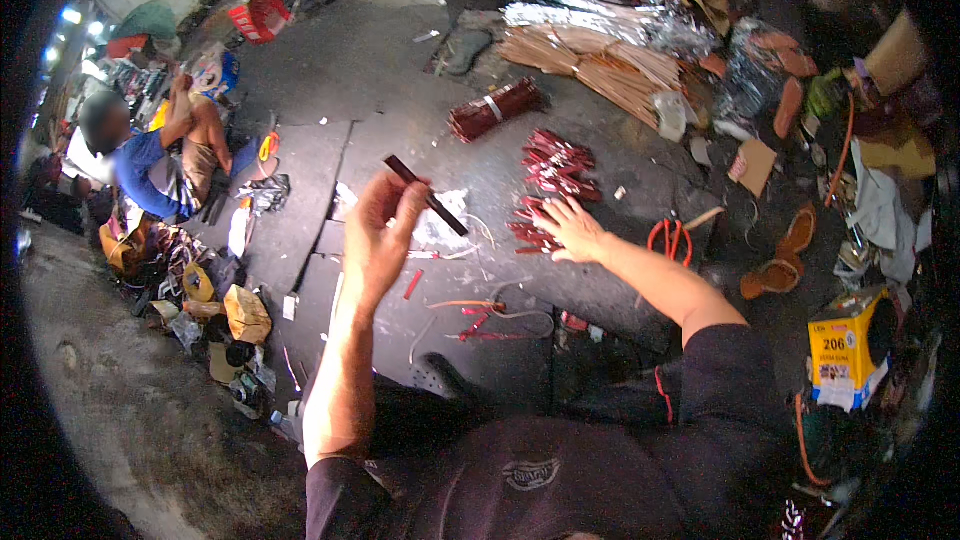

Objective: The person sits on the floor and uses red-handled scissors to cut long reddish-brown cords into short segments. The person repeatedly picks up a cord, cuts it, and places the cut pieces into a growing pile on the floor.

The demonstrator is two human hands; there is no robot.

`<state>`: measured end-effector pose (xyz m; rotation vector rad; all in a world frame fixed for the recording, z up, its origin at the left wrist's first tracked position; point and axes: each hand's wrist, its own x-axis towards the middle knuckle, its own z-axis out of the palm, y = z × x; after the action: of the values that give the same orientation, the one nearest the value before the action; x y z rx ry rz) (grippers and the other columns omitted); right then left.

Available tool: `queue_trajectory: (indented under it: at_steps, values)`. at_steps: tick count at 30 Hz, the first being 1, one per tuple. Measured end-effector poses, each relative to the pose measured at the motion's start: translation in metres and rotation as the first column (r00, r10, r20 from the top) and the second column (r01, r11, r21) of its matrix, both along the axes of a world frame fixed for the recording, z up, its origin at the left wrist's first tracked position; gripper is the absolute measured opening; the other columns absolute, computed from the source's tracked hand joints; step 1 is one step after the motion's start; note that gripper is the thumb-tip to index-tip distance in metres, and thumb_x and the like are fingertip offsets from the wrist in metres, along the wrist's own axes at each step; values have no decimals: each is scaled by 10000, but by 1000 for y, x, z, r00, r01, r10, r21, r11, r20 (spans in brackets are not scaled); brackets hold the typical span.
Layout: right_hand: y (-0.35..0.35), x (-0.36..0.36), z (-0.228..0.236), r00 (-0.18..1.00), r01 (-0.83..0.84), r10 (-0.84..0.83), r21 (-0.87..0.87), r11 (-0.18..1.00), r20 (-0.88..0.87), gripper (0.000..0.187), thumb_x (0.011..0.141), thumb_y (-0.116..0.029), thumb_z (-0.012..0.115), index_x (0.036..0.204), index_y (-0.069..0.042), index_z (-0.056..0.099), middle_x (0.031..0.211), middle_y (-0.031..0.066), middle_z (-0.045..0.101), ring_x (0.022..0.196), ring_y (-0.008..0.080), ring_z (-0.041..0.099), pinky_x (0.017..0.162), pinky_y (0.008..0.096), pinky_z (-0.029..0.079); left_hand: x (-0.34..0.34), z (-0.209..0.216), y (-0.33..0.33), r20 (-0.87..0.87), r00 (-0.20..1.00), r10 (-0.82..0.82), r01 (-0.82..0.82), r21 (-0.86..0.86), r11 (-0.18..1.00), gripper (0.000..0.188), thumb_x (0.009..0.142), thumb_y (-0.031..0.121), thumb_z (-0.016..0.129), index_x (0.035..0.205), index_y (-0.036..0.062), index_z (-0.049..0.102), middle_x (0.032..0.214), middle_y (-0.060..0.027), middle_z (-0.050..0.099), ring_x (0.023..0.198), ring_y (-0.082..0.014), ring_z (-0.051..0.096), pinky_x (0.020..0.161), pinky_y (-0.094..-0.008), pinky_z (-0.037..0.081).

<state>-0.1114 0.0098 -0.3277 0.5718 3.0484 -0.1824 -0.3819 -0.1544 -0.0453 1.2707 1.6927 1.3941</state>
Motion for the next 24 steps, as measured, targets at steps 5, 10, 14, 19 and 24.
queue_trajectory:
  at_steps: [5, 10, 14, 19, 24]
  values:
    - [24, 0, -47, 989, 149, -143, 165, 975, -46, 950, 755, -429, 788, 1539, -233, 288, 1582, 212, 236, 1481, 376, 175, 1192, 590, 96, 2, 5, 3, -178, 983, -40, 35, -33, 999, 173, 955, 164, 643, 999, -4, 651, 889, -71, 706, 863, -118, 662, 808, -294, 513]
    - [35, -63, 54, 934, 278, -337, -354, 893, -120, 776, 822, -503, 721, 1418, -75, 468, 1494, 275, 331, 1424, 389, 291, 1164, 508, 245, -4, 4, 10, -292, 956, -34, 25, -34, 999, 179, 930, 175, 646, 991, 10, 677, 915, -97, 701, 866, -173, 678, 797, -319, 520]
    - [13, -112, 190, 845, -303, -447, -951, 56, -295, 550, 1007, -479, 500, 1331, -37, 543, 1253, 167, 597, 1190, 251, 570, 1037, 366, 432, -4, 2, 28, -225, 974, 9, -20, -45, 999, 236, 935, 240, 644, 1034, 34, 703, 973, -109, 715, 918, -186, 673, 826, -326, 504]
    - [-3, -125, 283, 852, -87, -462, -936, 341, -247, 453, 1052, -390, 431, 1273, -14, 553, 1067, 95, 652, 921, 186, 634, 853, 344, 493, -11, -6, 76, 15, 1000, -5, 6, -25, 1000, 307, 984, 268, 608, 1131, 4, 661, 974, -90, 698, 913, -156, 658, 761, -292, 515]
    - [88, -101, 225, 665, 248, -666, -741, 623, -338, 417, 1001, -325, 500, 1198, 40, 540, 1047, 193, 655, 946, 292, 657, 847, 394, 495, -23, -24, 115, 108, 992, -64, 62, 23, 998, 370, 996, 291, 587, 1253, 25, 607, 1058, -113, 680, 920, -155, 648, 793, -303, 533]
